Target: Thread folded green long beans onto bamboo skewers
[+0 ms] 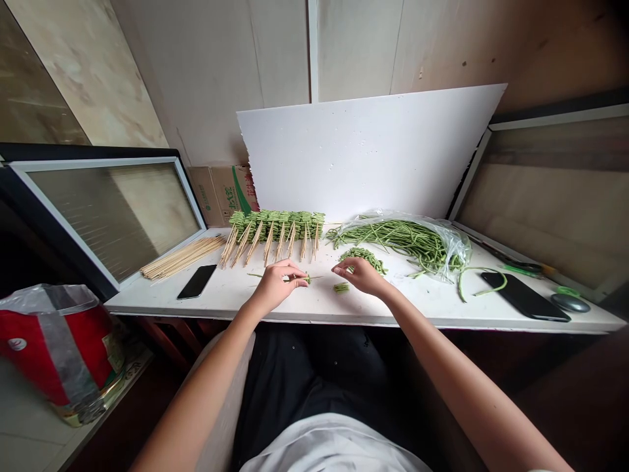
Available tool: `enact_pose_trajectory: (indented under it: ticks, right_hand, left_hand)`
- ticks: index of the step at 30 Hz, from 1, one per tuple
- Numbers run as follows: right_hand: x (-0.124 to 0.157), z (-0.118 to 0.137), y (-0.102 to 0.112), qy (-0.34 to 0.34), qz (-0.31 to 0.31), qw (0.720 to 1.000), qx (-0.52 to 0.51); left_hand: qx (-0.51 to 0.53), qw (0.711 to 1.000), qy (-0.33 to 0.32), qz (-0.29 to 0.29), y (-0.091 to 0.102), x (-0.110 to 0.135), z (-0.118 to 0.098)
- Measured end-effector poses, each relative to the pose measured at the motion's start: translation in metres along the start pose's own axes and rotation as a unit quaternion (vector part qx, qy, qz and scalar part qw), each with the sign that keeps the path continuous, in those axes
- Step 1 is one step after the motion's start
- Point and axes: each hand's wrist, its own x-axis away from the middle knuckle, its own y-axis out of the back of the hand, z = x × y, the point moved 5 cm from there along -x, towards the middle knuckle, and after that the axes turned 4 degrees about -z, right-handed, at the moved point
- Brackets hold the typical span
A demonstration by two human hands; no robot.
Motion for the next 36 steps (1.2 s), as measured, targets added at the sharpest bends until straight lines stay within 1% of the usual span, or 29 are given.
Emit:
enact_pose_trajectory:
  ticks: [3, 6, 9, 11, 13, 18, 21, 25, 31, 36]
  right_hand:
    - [0.005, 0.031, -0.002, 0.01, 0.01, 0.997, -0.071]
    - [0.013, 0.059, -0.016, 0.034, 0.06, 0.991, -0.113]
    - [0.019, 0.074, -0.029, 0.066, 0.076, 0.988, -0.118]
    - [0.02, 0.074, -0.034, 0.069, 0.067, 0.989, -0.115]
    - [0.019, 0.071, -0.033, 0.057, 0.056, 0.991, -0.108]
    - [0.014, 0.061, -0.021, 0.025, 0.029, 0.993, -0.107]
    - [0.013, 0.058, -0.018, 0.019, 0.012, 0.993, -0.116]
    - [0.014, 0.061, -0.021, 0.055, -0.015, 0.99, -0.132]
    - [0.018, 0.068, -0.026, 0.109, -0.047, 0.986, -0.115]
    - [0.018, 0.068, -0.026, 0.121, -0.061, 0.983, -0.12]
  left_hand:
    - [-0.013, 1.0, -0.025, -0.002, -0.004, 0.001, -0.007]
    - [-0.029, 0.998, -0.051, -0.005, -0.008, 0.003, -0.015]
    - [-0.043, 0.997, -0.068, -0.003, -0.013, 0.005, -0.022]
    - [-0.048, 0.996, -0.07, 0.003, -0.014, 0.005, -0.024]
    - [-0.052, 0.997, -0.062, 0.01, -0.014, 0.005, -0.022]
    - [-0.085, 0.996, -0.035, 0.005, -0.005, 0.002, -0.012]
    - [-0.099, 0.994, -0.04, 0.001, -0.001, 0.001, -0.011]
    - [-0.106, 0.992, -0.067, 0.0, -0.002, 0.001, -0.017]
    - [-0.111, 0.989, -0.101, 0.005, -0.008, 0.003, -0.026]
    - [-0.121, 0.986, -0.111, 0.006, -0.009, 0.003, -0.027]
